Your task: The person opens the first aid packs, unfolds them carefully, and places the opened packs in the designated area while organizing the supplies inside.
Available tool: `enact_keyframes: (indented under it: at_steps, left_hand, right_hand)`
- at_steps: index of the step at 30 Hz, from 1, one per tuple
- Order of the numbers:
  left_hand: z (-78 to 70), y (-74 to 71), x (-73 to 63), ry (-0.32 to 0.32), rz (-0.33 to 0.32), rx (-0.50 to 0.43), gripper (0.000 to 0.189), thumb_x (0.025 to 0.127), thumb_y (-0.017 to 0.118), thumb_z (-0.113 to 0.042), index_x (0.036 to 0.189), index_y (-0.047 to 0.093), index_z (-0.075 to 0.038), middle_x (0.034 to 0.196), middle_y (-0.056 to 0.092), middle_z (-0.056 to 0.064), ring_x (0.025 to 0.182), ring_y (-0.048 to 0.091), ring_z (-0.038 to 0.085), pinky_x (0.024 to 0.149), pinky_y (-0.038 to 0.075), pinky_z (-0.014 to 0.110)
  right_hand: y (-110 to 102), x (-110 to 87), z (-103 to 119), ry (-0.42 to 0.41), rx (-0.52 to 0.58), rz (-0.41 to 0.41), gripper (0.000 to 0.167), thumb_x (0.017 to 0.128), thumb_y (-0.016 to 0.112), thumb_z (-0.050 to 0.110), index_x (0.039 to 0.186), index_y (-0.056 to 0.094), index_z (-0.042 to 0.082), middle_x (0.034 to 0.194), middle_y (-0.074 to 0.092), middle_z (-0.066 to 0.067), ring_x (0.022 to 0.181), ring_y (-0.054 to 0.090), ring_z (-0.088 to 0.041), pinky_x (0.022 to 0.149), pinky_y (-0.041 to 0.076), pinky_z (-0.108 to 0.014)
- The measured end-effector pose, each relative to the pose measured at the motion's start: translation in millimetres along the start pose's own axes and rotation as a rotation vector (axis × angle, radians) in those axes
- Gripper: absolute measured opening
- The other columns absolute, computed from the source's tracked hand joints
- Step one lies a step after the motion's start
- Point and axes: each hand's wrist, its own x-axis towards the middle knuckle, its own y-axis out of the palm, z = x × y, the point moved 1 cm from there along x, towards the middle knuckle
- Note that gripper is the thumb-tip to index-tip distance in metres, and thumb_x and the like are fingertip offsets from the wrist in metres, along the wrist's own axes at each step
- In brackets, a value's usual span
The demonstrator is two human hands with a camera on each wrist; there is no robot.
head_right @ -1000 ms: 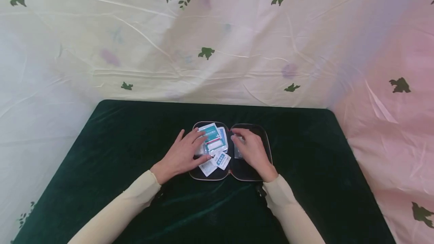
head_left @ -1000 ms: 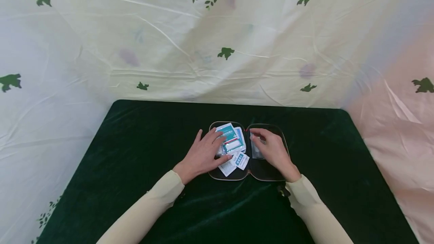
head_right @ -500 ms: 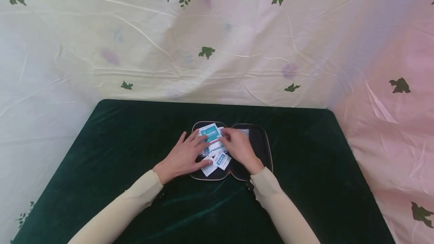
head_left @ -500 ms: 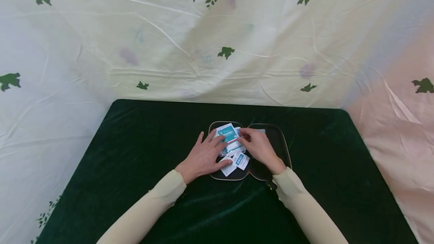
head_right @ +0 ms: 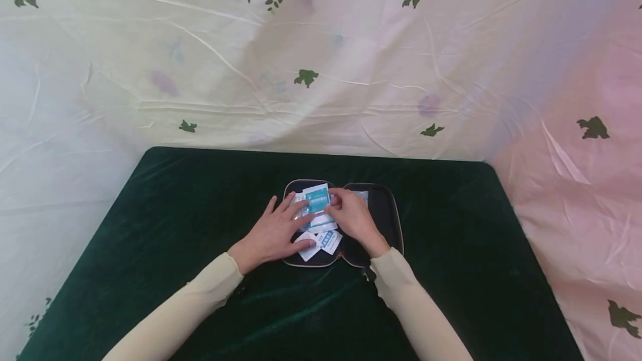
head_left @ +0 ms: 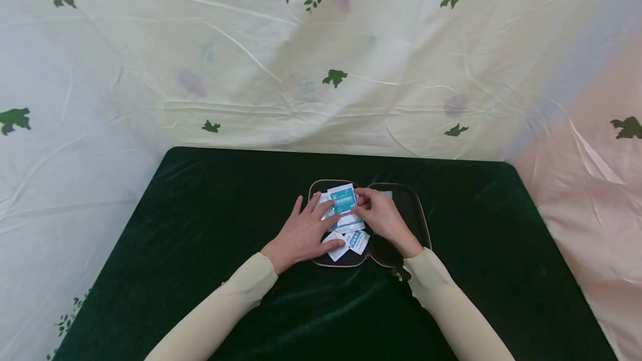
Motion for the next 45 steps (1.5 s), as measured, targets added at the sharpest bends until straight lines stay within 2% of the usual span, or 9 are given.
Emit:
enact_keyframes:
  at_steps: [5, 10, 17, 24, 26, 29, 35, 41, 45]
  left_hand:
    - [-1.8, 0.8, -1.1, -0.003, -0.005, 0.016, 0.073, 0.097, 0.045, -0.075, 0.157, 0.047, -0.031, 0.168, 0.031, 0.007, 0.157, 0.015, 0.039, 0.120, 0.016, 0.069]
    - [-4.6, 0.0, -2.1, 0.007, -0.026, 0.000, 0.075, 0.097, 0.045, -0.075, 0.159, 0.042, -0.032, 0.170, 0.028, 0.006, 0.158, 0.013, 0.038, 0.120, 0.014, 0.069]
    - [-12.9, -9.2, -3.7, 0.070, -0.200, -0.005, 0.070, 0.099, 0.051, -0.068, 0.156, 0.048, -0.026, 0.169, 0.029, 0.007, 0.157, 0.015, 0.036, 0.121, 0.013, 0.067]
    - [-24.4, -15.8, -0.1, 0.102, -0.330, -0.024, 0.066, 0.100, 0.057, -0.060, 0.152, 0.053, -0.019, 0.167, 0.033, 0.009, 0.157, 0.018, 0.032, 0.122, 0.017, 0.065]
    - [-28.1, -16.8, 2.4, 0.096, -0.322, -0.010, 0.065, 0.100, 0.058, -0.059, 0.151, 0.054, -0.019, 0.166, 0.035, 0.009, 0.157, 0.019, 0.032, 0.121, 0.019, 0.065]
    - [-33.6, -16.8, 6.9, 0.076, -0.262, -0.003, 0.065, 0.100, 0.058, -0.058, 0.151, 0.054, -0.019, 0.166, 0.036, 0.008, 0.157, 0.019, 0.032, 0.122, 0.018, 0.065]
    - [-41.6, -13.8, 17.4, 0.056, -0.140, 0.028, 0.067, 0.100, 0.055, -0.063, 0.153, 0.053, -0.022, 0.166, 0.037, 0.004, 0.158, 0.017, 0.031, 0.122, 0.013, 0.065]
    - [-49.1, -8.7, 26.7, 0.083, -0.056, 0.045, 0.072, 0.098, 0.054, -0.067, 0.154, 0.050, -0.023, 0.167, 0.034, 0.003, 0.158, 0.017, 0.032, 0.122, 0.011, 0.067]
    - [-52.4, -3.2, 30.0, 0.092, -0.006, 0.058, 0.076, 0.097, 0.054, -0.070, 0.156, 0.048, -0.023, 0.168, 0.032, 0.002, 0.158, 0.016, 0.033, 0.121, 0.010, 0.069]
  right_hand:
    - [-1, -2.6, -2, 0.031, 0.024, -0.017, 0.051, 0.100, 0.068, 0.010, 0.147, 0.051, -0.001, 0.113, 0.064, -0.015, 0.095, 0.063, -0.026, 0.086, 0.057, -0.039]
    - [-3, -7.3, -5, 0.034, 0.043, -0.066, 0.047, 0.102, 0.064, 0.012, 0.145, 0.053, -0.001, 0.115, 0.066, -0.016, 0.097, 0.063, -0.028, 0.089, 0.056, -0.042]
    - [-14, -17.0, -7, 0.014, 0.092, -0.109, 0.045, 0.102, 0.061, 0.014, 0.145, 0.055, 0.003, 0.116, 0.066, -0.016, 0.100, 0.066, -0.030, 0.088, 0.058, -0.043]
    - [-34, -28.5, -15, -0.003, 0.164, -0.200, 0.059, 0.103, 0.061, 0.011, 0.157, 0.038, 0.010, 0.122, 0.067, -0.022, 0.097, 0.067, -0.031, 0.083, 0.055, -0.038]
    - [-41, -31.8, -18, -0.011, 0.171, -0.229, 0.062, 0.104, 0.061, 0.011, 0.160, 0.034, 0.012, 0.122, 0.066, -0.022, 0.097, 0.067, -0.031, 0.083, 0.054, -0.035]
    - [-52, -37.6, -22, -0.015, 0.194, -0.244, 0.063, 0.104, 0.060, 0.011, 0.160, 0.031, 0.015, 0.120, 0.065, -0.023, 0.094, 0.066, -0.032, 0.081, 0.055, -0.031]
    - [-69, -44.9, -30, -0.014, 0.205, -0.211, 0.056, 0.104, 0.059, 0.008, 0.154, 0.032, 0.010, 0.121, 0.062, -0.026, 0.095, 0.065, -0.035, 0.080, 0.057, -0.027]
    - [-80, -49.5, -42, 0.013, 0.091, -0.204, 0.036, 0.105, 0.058, 0.010, 0.140, 0.053, 0.006, 0.121, 0.060, -0.023, 0.101, 0.061, -0.034, 0.089, 0.055, -0.040]
    - [-85, -54.0, -50, 0.040, 0.032, -0.198, 0.034, 0.106, 0.057, 0.012, 0.139, 0.061, 0.005, 0.128, 0.059, -0.024, 0.112, 0.053, -0.036, 0.101, 0.047, -0.053]
